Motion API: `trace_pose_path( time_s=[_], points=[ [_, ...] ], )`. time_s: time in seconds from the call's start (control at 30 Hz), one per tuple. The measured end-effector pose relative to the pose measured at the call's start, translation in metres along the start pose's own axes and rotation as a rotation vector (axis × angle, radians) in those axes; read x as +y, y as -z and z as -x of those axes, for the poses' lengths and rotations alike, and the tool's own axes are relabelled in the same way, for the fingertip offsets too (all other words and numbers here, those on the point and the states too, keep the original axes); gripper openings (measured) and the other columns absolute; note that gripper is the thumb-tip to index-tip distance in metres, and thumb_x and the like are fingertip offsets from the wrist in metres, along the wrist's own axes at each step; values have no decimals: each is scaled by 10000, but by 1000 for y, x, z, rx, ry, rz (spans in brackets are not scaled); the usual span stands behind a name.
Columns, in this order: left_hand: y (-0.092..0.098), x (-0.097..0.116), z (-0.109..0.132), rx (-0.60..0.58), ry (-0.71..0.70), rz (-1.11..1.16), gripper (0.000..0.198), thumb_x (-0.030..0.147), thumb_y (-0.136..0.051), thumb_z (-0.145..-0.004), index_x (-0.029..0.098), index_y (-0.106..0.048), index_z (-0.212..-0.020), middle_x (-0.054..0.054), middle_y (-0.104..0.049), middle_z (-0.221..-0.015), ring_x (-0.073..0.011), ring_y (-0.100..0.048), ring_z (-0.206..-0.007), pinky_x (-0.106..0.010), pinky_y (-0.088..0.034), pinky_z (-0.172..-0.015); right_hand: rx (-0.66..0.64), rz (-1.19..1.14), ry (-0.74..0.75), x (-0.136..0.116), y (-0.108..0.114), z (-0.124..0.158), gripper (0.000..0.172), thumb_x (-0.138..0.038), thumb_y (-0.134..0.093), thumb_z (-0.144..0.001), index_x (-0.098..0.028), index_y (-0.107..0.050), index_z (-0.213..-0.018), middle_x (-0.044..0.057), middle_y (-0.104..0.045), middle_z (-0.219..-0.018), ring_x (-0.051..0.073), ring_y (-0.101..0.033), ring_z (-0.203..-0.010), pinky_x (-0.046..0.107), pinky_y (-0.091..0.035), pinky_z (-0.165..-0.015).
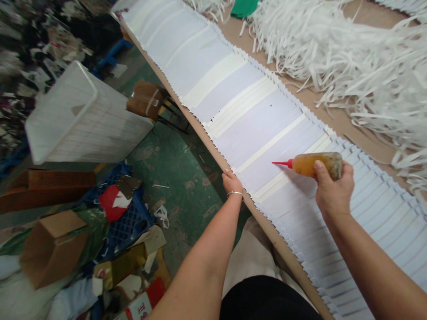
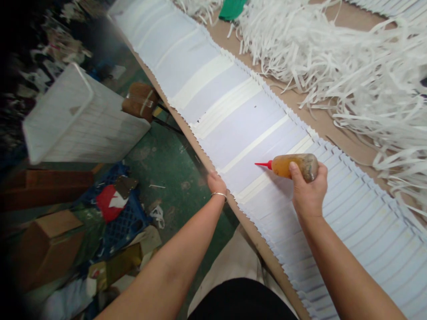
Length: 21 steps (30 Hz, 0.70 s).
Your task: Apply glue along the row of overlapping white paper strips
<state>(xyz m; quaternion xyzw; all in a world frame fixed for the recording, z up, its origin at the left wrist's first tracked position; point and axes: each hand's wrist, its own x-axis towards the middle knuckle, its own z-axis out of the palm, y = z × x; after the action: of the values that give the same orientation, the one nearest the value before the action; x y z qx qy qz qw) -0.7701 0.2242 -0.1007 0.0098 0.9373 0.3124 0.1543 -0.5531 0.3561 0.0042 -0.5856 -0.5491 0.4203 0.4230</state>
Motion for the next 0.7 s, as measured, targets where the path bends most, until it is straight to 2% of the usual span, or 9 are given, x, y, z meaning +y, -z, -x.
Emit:
trace_pose_path(
  time_s=[0.1,0.37,0.47,0.6,0.7],
  points=[
    [0,0,1,4,11,3,498,459,-221,-990,154,-605,-909,-144,-705,-893,-234,-671,-826,-311,-453,-727,22,96,10,-2,-3,23,650,-552,-756,-720,-168,-521,-1189,39,-582,-971,169,-564,-817,351,-513,-761],
    [4,3,3,-1,6,-3,499,446,-229,-996,135,-613,-926,-170,-706,-911,-245,-681,-853,-311,-450,-711,-128,218,36,-17,-19,73,656,-528,-747,-735,-164,-496,-1221,53,-559,-1050,198,-571,-921,355,-488,-835],
    [6,4,4,0,2,4,486,435,-237,-997,129,-611,-947,-175,-705,-932,-247,-682,-877,-309,-453,-721,-171,237,110,-20,-23,84,637,-504,-752,-738,-169,-498,-1217,58,-551,-1084,206,-567,-971,363,-485,-874],
    [6,4,4,-12,12,-10,496,446,-228,-996,131,-608,-949,-178,-704,-936,-256,-683,-879,-316,-453,-720,-254,173,302,-25,-18,81,628,-444,-768,-746,-190,-490,-1248,83,-587,-1142,230,-590,-1036,400,-492,-902],
    [4,3,3,-13,18,-16,503,455,-220,-995,135,-604,-941,-174,-703,-920,-257,-682,-854,-321,-452,-713,-301,68,449,-28,-5,58,702,-365,-788,-731,-224,-426,-1316,95,-614,-1194,269,-601,-1096,490,-485,-938]
  ],
)
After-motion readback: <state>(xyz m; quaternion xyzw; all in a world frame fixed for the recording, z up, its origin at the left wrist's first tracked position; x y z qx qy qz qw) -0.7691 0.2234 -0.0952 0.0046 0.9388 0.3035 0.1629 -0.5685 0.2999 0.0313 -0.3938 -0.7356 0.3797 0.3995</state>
